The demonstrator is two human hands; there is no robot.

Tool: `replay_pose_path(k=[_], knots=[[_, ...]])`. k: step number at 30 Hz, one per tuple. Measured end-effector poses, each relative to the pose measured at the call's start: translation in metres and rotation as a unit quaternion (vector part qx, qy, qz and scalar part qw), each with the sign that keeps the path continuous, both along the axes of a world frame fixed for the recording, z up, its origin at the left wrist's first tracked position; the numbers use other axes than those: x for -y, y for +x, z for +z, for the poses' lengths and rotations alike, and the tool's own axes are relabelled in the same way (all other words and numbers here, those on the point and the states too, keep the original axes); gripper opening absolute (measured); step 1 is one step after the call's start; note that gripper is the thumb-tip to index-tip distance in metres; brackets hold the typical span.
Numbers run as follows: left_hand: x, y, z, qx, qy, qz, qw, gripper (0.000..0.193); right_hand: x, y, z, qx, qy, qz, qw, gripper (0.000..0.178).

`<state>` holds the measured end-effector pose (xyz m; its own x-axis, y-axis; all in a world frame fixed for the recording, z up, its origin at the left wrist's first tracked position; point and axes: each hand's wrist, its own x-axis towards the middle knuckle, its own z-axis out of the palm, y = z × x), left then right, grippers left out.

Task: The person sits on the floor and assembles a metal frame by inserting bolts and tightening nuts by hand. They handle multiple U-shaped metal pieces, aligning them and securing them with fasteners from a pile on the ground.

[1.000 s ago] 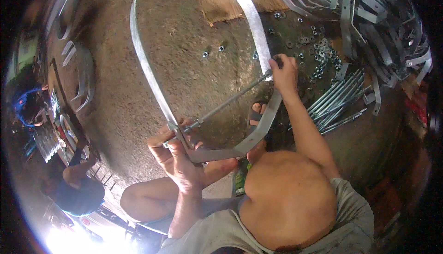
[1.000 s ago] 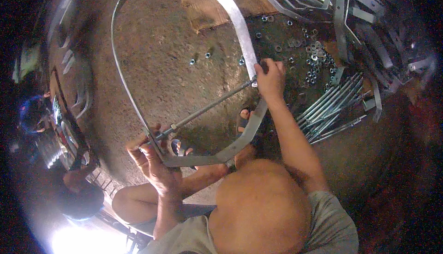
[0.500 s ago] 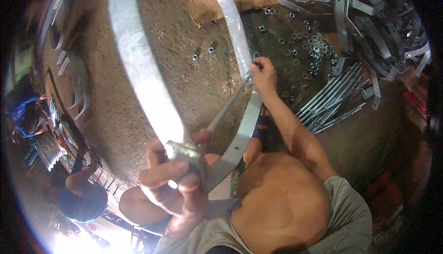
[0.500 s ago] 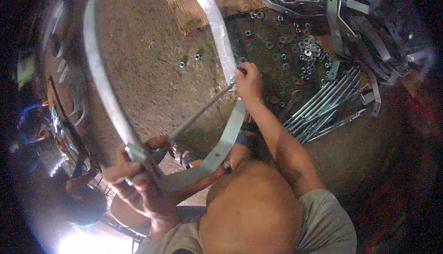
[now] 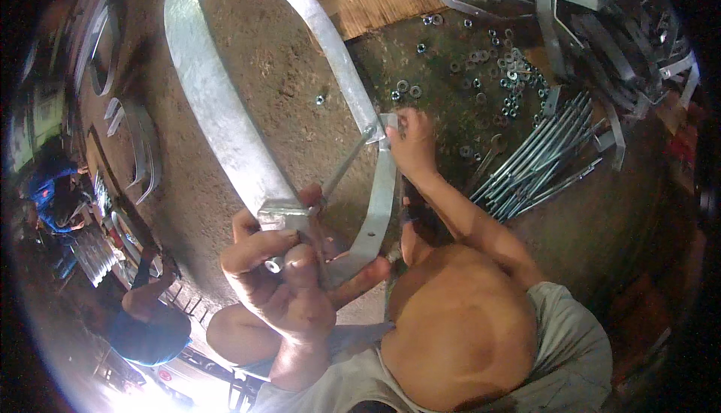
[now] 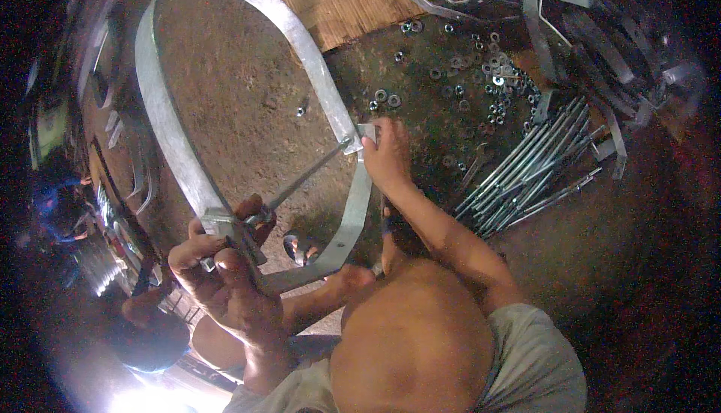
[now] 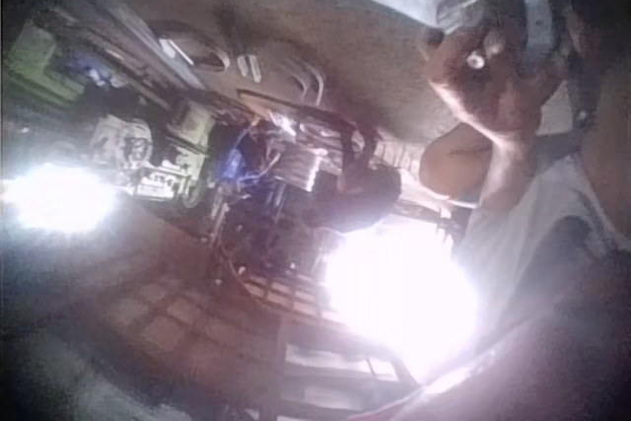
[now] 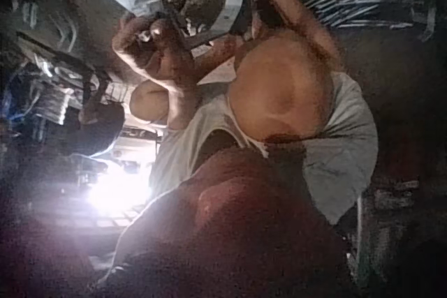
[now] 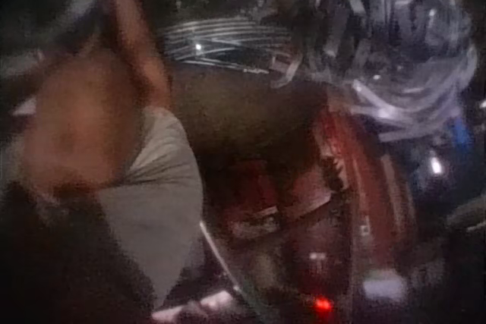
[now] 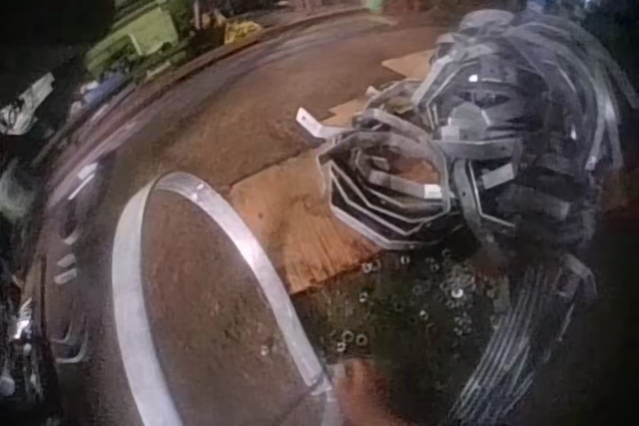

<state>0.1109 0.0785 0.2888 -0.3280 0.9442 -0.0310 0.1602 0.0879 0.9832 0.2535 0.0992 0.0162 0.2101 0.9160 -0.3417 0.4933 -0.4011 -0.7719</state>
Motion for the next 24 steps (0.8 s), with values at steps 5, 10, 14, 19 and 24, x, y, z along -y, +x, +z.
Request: replay_pose_path(k=[5,10,14,19,24], knots=[[-0.008,0.003,0.0,0.109,-0.01,-0.039,0.993,0.03,0.025,-0.019,-0.023,-0.168,-0.047,-0.124,0.977,0.053],[-0.006,0.011,0.006,0.125,-0.026,-0.059,0.99,0.025,0.017,-0.025,-0.031,-0.081,-0.085,-0.099,0.988,0.043],[0.003,0.006,0.014,0.08,-0.031,-0.114,0.99,0.036,0.018,-0.026,-0.027,-0.11,-0.068,-0.097,0.987,0.037],[-0.005,-0.018,0.068,0.267,-0.406,-0.038,0.873,0.038,0.013,-0.034,0.007,-0.099,-0.075,-0.054,0.991,0.037],[0.025,-0.001,0.011,-0.025,-0.081,-0.122,0.989,0.024,0.007,-0.024,0.001,-0.005,-0.08,0.066,0.995,0.044]])
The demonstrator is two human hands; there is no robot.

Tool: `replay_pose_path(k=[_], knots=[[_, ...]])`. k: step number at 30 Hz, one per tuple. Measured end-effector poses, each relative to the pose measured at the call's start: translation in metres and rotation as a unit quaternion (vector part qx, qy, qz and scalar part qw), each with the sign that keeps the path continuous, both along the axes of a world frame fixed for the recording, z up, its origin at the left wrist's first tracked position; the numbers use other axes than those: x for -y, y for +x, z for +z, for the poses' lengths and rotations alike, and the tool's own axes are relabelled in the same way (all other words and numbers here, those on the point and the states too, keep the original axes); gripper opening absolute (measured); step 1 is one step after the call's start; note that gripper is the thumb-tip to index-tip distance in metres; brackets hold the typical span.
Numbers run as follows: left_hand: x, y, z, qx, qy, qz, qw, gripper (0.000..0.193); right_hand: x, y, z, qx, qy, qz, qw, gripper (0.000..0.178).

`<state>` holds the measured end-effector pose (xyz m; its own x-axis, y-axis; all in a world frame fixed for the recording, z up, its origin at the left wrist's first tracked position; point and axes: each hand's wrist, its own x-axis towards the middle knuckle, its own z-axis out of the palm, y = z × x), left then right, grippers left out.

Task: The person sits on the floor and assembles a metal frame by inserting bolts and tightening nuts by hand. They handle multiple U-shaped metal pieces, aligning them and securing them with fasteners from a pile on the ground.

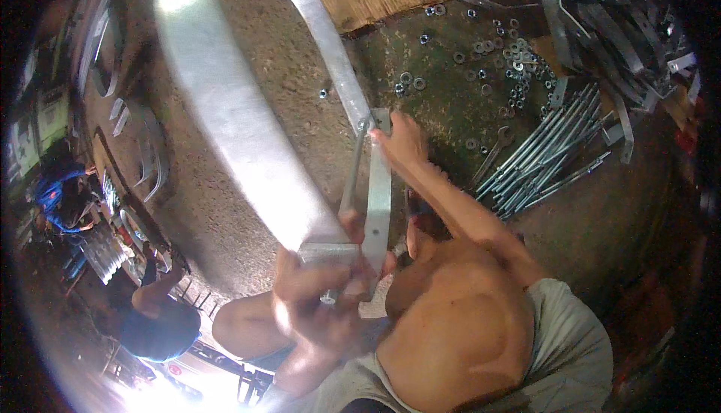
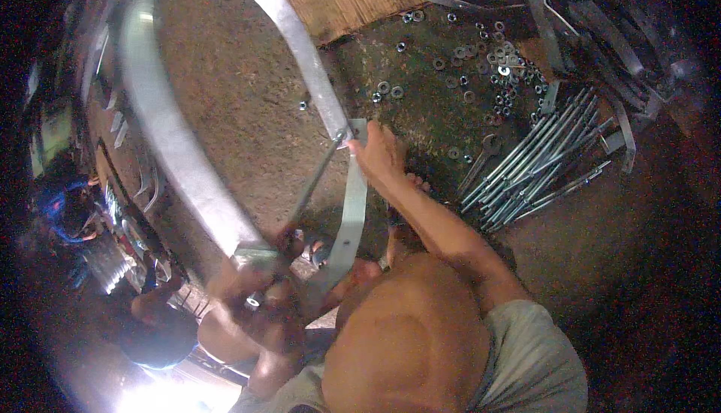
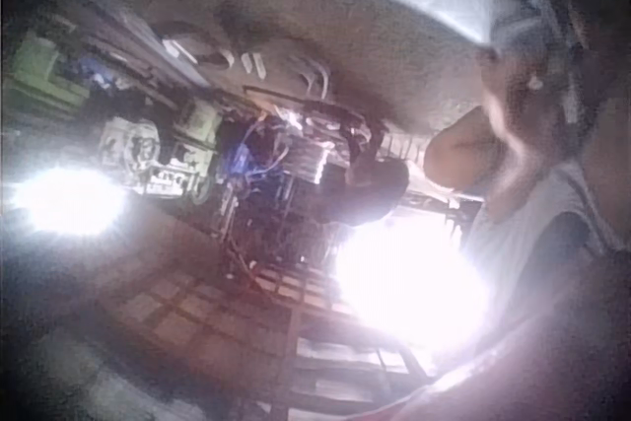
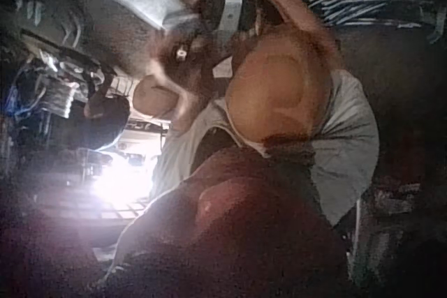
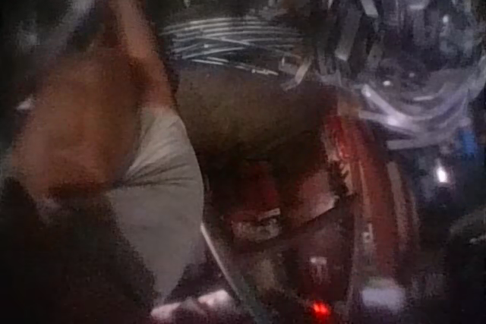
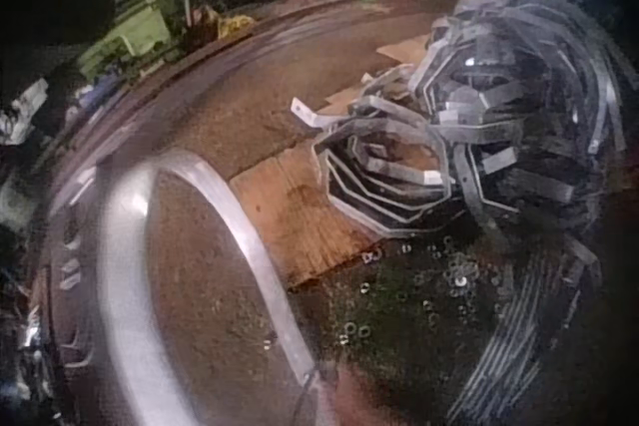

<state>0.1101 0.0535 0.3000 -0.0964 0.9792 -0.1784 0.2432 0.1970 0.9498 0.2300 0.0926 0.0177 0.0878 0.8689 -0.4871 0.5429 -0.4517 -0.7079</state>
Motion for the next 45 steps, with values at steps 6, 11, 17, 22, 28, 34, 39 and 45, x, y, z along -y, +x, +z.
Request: replay_pose_path(k=[6,11,17,22,28,34,39,45], knots=[[-0.035,-0.017,-0.017,0.047,0.082,0.155,0.983,0.027,-0.019,-0.005,-0.015,0.058,-0.026,0.027,0.998,0.05],[-0.032,-0.024,-0.021,0.097,0.098,0.14,0.98,0.034,-0.017,-0.009,-0.013,0.045,-0.104,0.031,0.993,0.055],[-0.009,-0.014,-0.017,0.021,0.105,0.046,0.993,0.036,-0.016,-0.011,0.004,-0.059,-0.095,0.001,0.994,0.053],[0.006,-0.001,0.002,0.066,0.066,0.04,0.995,0.033,-0.003,-0.01,0.002,-0.103,-0.1,0.022,0.989,0.053],[0.015,-0.002,-0.03,0.086,0.118,0.072,0.987,0.027,-0.008,-0.005,-0.027,0.057,-0.118,0.081,0.988,0.06],[-0.009,-0.024,-0.018,-0.023,0.127,0.026,0.991,0.021,-0.005,-0.017,-0.044,-0.13,-0.058,0.032,0.989,0.058],[-0.011,0.012,-0.023,0.021,0.166,0.003,0.986,0.015,0.01,0.01,-0.094,-0.258,-0.121,-0.101,0.953,0.039],[0.008,0.015,0.018,0.116,0.146,0.035,0.982,0.016,0.013,0.027,-0.103,-0.207,-0.138,-0.074,0.966,0.036]])
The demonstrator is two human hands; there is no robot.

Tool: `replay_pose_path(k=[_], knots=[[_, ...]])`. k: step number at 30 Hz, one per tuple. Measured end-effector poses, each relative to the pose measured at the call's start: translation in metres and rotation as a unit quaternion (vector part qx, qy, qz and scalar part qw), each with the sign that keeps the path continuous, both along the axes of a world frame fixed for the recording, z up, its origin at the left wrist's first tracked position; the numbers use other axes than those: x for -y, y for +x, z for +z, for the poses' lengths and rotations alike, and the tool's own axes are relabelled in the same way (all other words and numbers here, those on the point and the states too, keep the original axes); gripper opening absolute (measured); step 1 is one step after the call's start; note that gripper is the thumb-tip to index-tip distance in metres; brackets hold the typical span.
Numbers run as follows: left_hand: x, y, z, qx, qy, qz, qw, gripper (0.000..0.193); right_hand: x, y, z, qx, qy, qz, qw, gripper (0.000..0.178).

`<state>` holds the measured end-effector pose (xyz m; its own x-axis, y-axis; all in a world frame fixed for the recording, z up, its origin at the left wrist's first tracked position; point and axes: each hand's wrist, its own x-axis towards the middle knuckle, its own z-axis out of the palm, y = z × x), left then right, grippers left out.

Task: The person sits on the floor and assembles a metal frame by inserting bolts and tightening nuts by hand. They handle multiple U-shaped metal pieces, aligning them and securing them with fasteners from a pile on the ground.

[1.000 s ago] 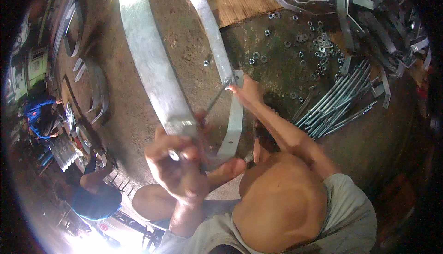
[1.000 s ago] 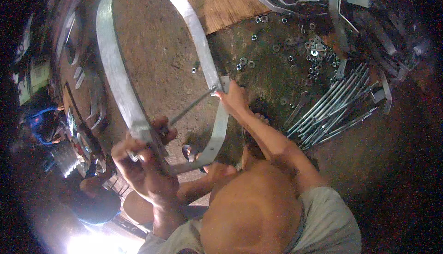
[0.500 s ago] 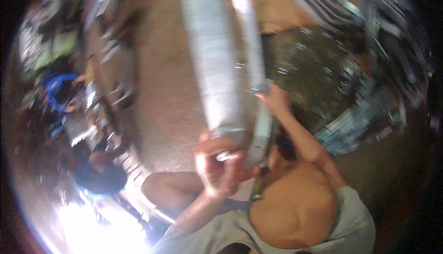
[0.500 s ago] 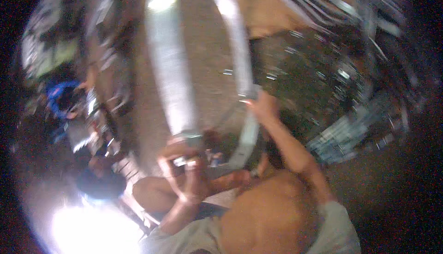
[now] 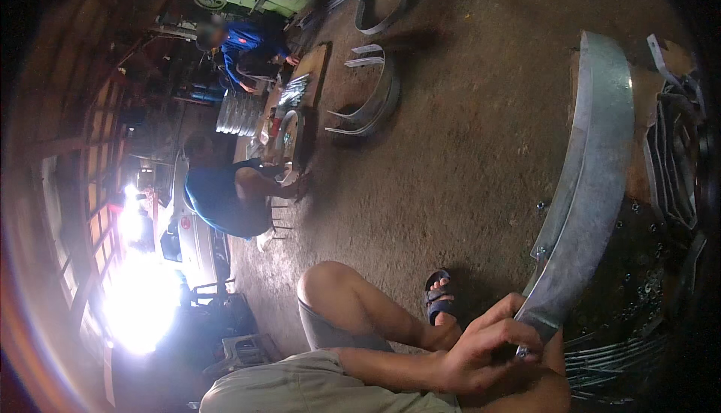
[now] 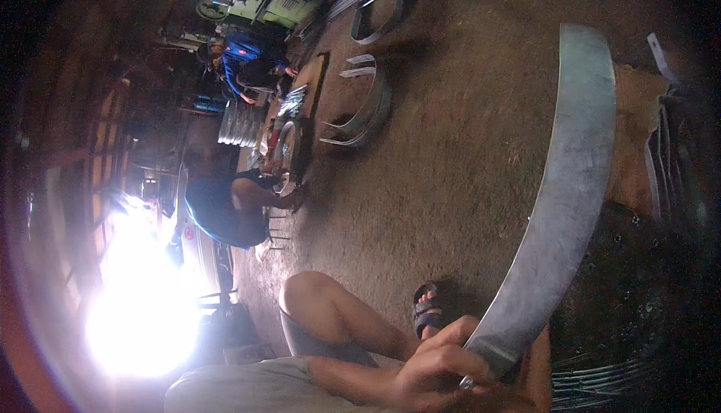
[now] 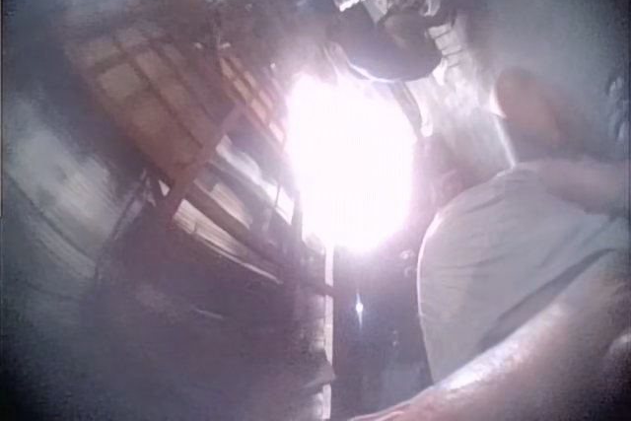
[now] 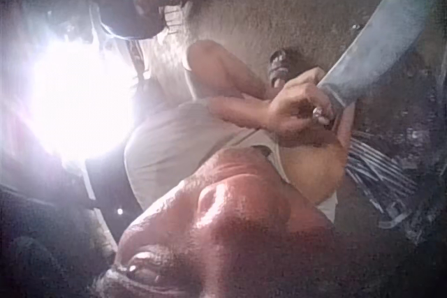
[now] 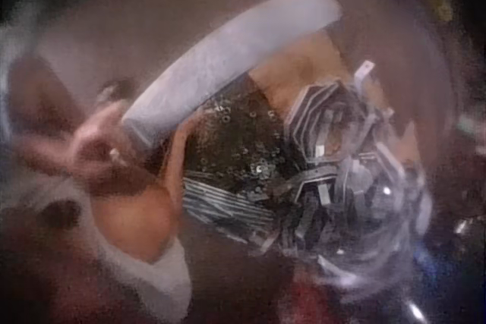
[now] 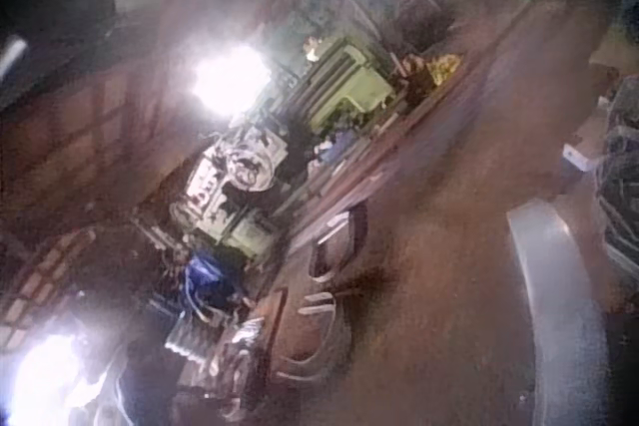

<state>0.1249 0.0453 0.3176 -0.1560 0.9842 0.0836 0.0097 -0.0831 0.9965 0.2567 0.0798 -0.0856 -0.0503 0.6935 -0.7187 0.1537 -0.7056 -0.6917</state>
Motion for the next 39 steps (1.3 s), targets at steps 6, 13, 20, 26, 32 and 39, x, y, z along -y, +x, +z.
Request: replay_pose_path(k=[6,13,20,26,32,39], knots=[[0.002,-0.004,-0.031,-0.006,-0.006,0.011,1.0,0.016,-0.016,0.006,-0.014,0.013,0.0,-0.005,1.0,0.033],[-0.024,-0.023,-0.04,0.021,-0.051,0.028,0.998,0.014,-0.013,-0.008,-0.013,0.143,0.143,0.12,0.972,0.035],[-0.027,-0.021,-0.046,0.057,-0.009,0.032,0.998,0.013,-0.012,0.01,-0.044,0.017,0.111,-0.022,0.993,0.057],[-0.013,-0.038,-0.032,0.147,-0.066,0.064,0.985,0.012,-0.028,0.031,0.079,0.124,0.021,0.07,0.99,0.064],[0.018,-0.08,-0.08,0.367,-0.178,0.21,0.888,0.017,-0.042,0.105,0.062,0.33,0.208,-0.006,0.921,0.069],[0.119,-0.11,-0.251,0.441,-0.239,0.369,0.782,0.016,-0.053,0.085,0.132,0.395,0.148,0.124,0.898,0.054]])
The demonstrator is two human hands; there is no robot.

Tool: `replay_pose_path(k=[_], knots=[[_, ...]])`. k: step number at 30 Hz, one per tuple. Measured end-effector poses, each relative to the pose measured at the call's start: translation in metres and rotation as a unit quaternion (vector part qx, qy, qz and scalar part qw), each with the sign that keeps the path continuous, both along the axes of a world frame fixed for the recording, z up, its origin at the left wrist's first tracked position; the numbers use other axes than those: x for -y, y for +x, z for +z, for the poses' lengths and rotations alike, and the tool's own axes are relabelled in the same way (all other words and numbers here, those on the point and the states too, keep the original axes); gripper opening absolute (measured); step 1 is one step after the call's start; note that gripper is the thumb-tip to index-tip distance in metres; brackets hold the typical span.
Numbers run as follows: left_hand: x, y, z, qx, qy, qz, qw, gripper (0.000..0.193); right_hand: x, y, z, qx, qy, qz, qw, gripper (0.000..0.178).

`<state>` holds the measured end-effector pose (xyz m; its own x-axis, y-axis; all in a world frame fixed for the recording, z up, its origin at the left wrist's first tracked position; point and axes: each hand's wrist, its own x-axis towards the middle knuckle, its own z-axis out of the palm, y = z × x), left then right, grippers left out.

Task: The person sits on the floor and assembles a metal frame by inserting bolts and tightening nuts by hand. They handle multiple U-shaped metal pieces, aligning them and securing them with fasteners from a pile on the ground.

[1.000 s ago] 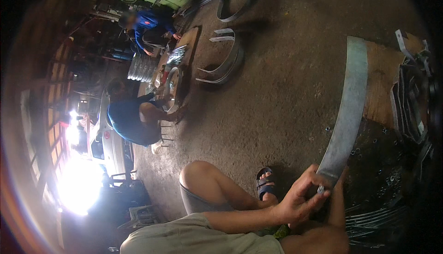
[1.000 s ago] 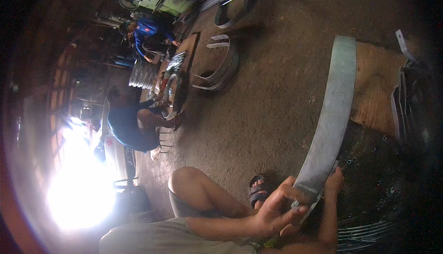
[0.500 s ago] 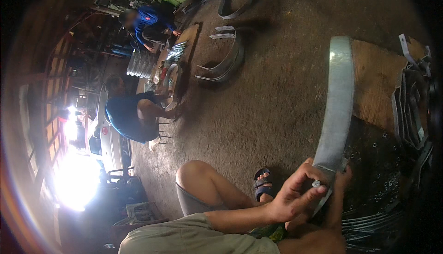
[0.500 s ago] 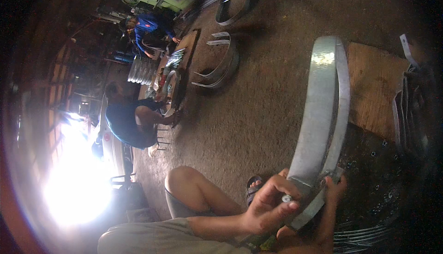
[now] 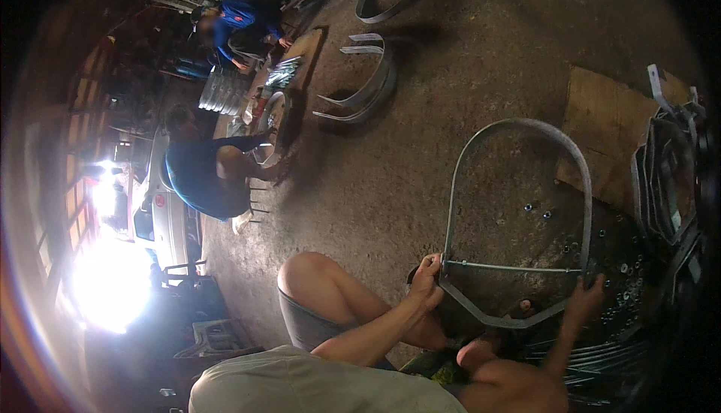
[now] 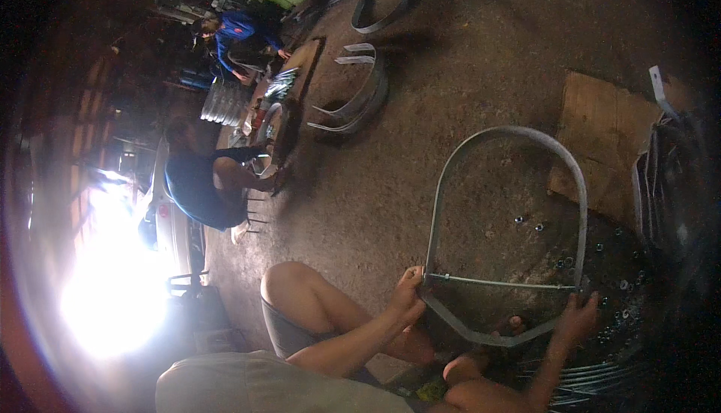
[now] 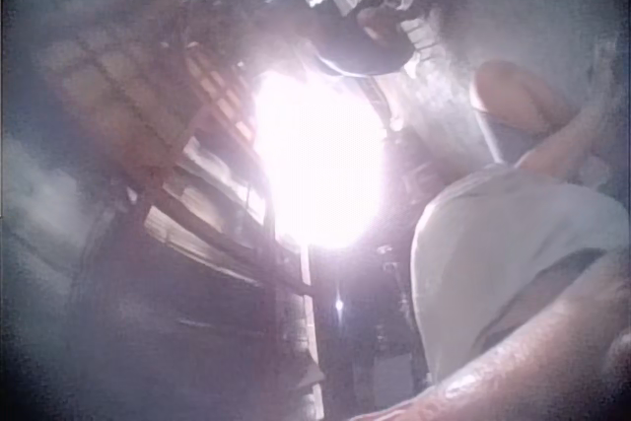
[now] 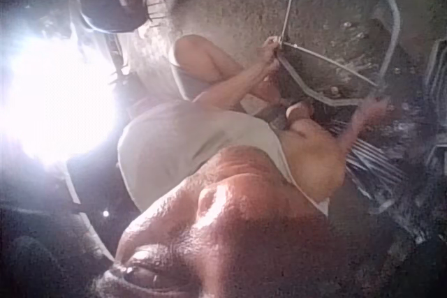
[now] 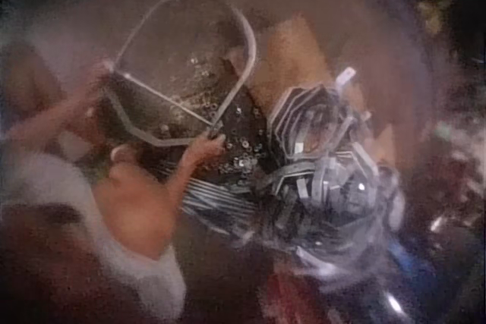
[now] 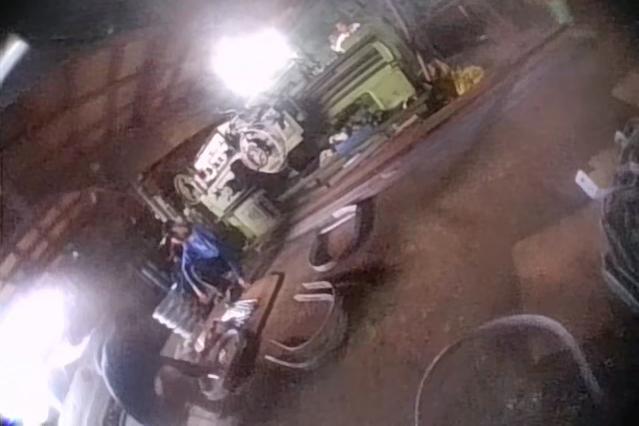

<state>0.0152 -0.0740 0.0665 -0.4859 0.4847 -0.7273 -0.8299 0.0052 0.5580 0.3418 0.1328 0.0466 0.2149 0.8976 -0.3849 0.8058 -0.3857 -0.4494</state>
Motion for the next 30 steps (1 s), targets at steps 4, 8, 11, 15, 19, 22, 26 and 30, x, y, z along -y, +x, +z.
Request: replay_pose_path(k=[4,8,11,15,19,22,26,30], knots=[[0.025,-0.001,-0.064,0.064,-0.067,0.075,0.993,0.024,0.03,-0.004,-0.016,0.012,0.042,0.017,0.999,0.051],[0.011,0.004,-0.053,0.015,-0.157,-0.011,0.987,0.031,0.035,0.046,-0.069,-0.198,0.061,-0.066,0.976,0.049],[0.021,-0.009,-0.065,0.049,-0.163,0.048,0.984,0.03,0.008,0.02,-0.036,-0.355,-0.015,-0.238,0.904,0.05],[0.015,0.002,-0.073,-0.059,-0.162,-0.024,0.985,0.027,-0.023,0.037,-0.053,-0.411,-0.1,-0.17,0.89,0.045],[0.014,-0.002,-0.096,0.028,-0.167,0.025,0.985,0.026,-0.02,0.039,-0.068,-0.338,-0.048,-0.138,0.93,0.038],[-0.009,0.0,-0.068,-0.007,-0.259,0.02,0.966,0.026,-0.023,0.03,-0.064,-0.306,-0.124,-0.113,0.937,0.033],[-0.003,-0.005,-0.072,-0.024,-0.282,0.022,0.959,0.025,-0.023,0.021,-0.063,-0.278,-0.097,-0.09,0.951,0.029],[0.009,-0.006,-0.082,-0.009,-0.192,0.034,0.981,0.026,-0.02,0.019,-0.081,-0.242,-0.044,-0.074,0.966,0.028]])
